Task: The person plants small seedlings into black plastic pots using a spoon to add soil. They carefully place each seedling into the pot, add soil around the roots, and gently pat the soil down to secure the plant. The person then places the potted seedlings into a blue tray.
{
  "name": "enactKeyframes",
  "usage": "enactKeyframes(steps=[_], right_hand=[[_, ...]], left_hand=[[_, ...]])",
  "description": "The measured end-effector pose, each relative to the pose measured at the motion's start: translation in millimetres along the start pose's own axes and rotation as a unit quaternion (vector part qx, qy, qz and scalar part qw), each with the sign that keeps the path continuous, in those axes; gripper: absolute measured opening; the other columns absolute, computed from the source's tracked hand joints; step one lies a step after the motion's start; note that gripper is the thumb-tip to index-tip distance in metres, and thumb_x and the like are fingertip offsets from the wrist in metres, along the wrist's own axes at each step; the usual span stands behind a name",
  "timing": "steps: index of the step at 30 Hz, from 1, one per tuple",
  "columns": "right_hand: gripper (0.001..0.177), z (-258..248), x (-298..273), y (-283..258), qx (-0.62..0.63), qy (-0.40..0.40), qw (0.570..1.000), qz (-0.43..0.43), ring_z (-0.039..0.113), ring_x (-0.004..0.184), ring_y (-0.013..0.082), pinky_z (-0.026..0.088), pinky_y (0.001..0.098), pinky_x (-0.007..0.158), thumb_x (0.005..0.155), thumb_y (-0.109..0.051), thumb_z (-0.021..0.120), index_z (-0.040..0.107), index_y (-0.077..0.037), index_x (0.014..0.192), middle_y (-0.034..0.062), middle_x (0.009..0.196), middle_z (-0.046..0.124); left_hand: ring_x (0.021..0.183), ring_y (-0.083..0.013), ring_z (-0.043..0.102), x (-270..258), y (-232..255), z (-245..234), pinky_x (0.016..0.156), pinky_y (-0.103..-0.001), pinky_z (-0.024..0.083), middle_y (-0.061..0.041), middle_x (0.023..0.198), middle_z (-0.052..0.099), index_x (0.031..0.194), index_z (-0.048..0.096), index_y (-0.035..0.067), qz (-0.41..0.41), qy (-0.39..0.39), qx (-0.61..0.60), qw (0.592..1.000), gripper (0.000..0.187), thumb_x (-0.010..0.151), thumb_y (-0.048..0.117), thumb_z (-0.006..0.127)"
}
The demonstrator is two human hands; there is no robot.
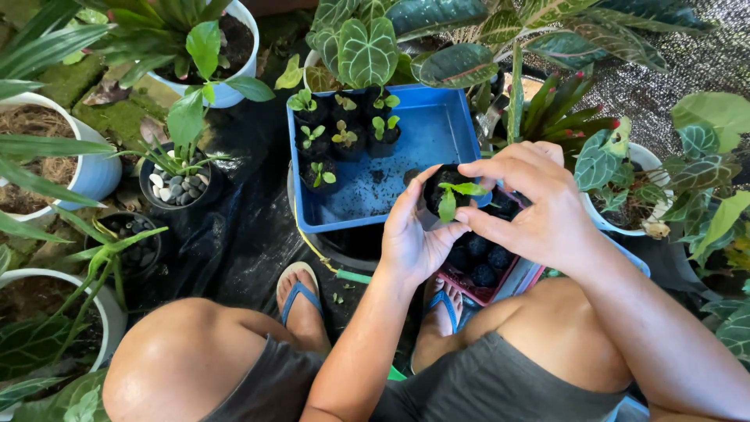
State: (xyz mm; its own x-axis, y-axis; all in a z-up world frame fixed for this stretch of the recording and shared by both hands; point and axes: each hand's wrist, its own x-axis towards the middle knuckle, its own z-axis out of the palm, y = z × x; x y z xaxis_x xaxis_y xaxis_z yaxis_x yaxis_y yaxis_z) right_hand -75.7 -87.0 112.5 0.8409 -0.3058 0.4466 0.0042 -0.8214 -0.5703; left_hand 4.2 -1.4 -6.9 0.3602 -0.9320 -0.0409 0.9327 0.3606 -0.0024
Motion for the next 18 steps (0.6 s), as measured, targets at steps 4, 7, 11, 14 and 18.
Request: enactKeyframes(steps=[4, 7, 11, 14, 18], right_hand=[[0.035, 0.2, 0.1, -0.1, -0.003, -0.003, 1.000, 0.002, 0.048, 0.061, 0.0197, 0.032, 0.0323, 0.078, 0.064, -0.009, 0.076, 0.064, -0.003, 0.096, 0.0070, 0.074, 0.057], [0.045, -0.8, -2.5, 5.4, 0.015, -0.017, 1.000, 0.003, 0.048, 0.062, 0.0190, 0.032, 0.0338, 0.079, 0.061, -0.013, 0.077, 0.062, -0.003, 0.102, 0.0065, 0.076, 0.058], [0.034, 1.4, -7.3, 24.2, 0.002, 0.019, 0.996, 0.085, 0.051, 0.064, 0.0196, 0.037, 0.0320, 0.079, 0.065, -0.009, 0.077, 0.064, -0.006, 0.096, 0.0038, 0.072, 0.059], [0.019, 8.8, -7.3, 43.4, -0.043, 0.014, 0.989, 0.138, 0.053, 0.064, 0.0245, 0.040, 0.0354, 0.075, 0.073, -0.009, 0.073, 0.063, -0.007, 0.089, 0.0064, 0.068, 0.057], [0.016, 26.4, -7.7, 64.4, -0.113, -0.082, 0.970, 0.199, 0.058, 0.067, 0.0337, 0.042, 0.0439, 0.070, 0.071, -0.014, 0.070, 0.062, -0.005, 0.080, 0.0134, 0.069, 0.062]], left_hand=[[0.078, -0.0311, 0.064, 1.3, 2.1, -2.6, 0.069, -0.038, 0.058, -0.019, 0.099, 0.062, 0.111, 0.056, 0.011, 0.003, 0.006, -0.006, 1.000, 0.030, 0.090, 0.030, 0.050], [0.081, -0.0341, 0.063, 3.2, 6.7, -7.5, 0.069, -0.042, 0.058, -0.020, 0.099, 0.061, 0.110, 0.058, 0.011, 0.010, 0.011, -0.009, 1.000, 0.030, 0.089, 0.033, 0.052], [0.080, -0.0407, 0.063, 6.0, 21.6, -6.3, 0.064, -0.044, 0.059, -0.026, 0.097, 0.060, 0.106, 0.060, 0.010, 0.034, 0.051, -0.026, 0.998, 0.031, 0.087, 0.034, 0.053], [0.078, -0.0417, 0.063, 5.6, 35.8, -4.0, 0.061, -0.045, 0.059, -0.026, 0.095, 0.061, 0.104, 0.061, 0.011, 0.060, 0.074, -0.020, 0.995, 0.032, 0.085, 0.036, 0.054], [0.076, -0.0417, 0.063, 5.3, 53.3, -9.4, 0.060, -0.046, 0.059, -0.025, 0.094, 0.061, 0.100, 0.062, 0.013, 0.092, 0.109, -0.012, 0.990, 0.030, 0.083, 0.037, 0.056]])
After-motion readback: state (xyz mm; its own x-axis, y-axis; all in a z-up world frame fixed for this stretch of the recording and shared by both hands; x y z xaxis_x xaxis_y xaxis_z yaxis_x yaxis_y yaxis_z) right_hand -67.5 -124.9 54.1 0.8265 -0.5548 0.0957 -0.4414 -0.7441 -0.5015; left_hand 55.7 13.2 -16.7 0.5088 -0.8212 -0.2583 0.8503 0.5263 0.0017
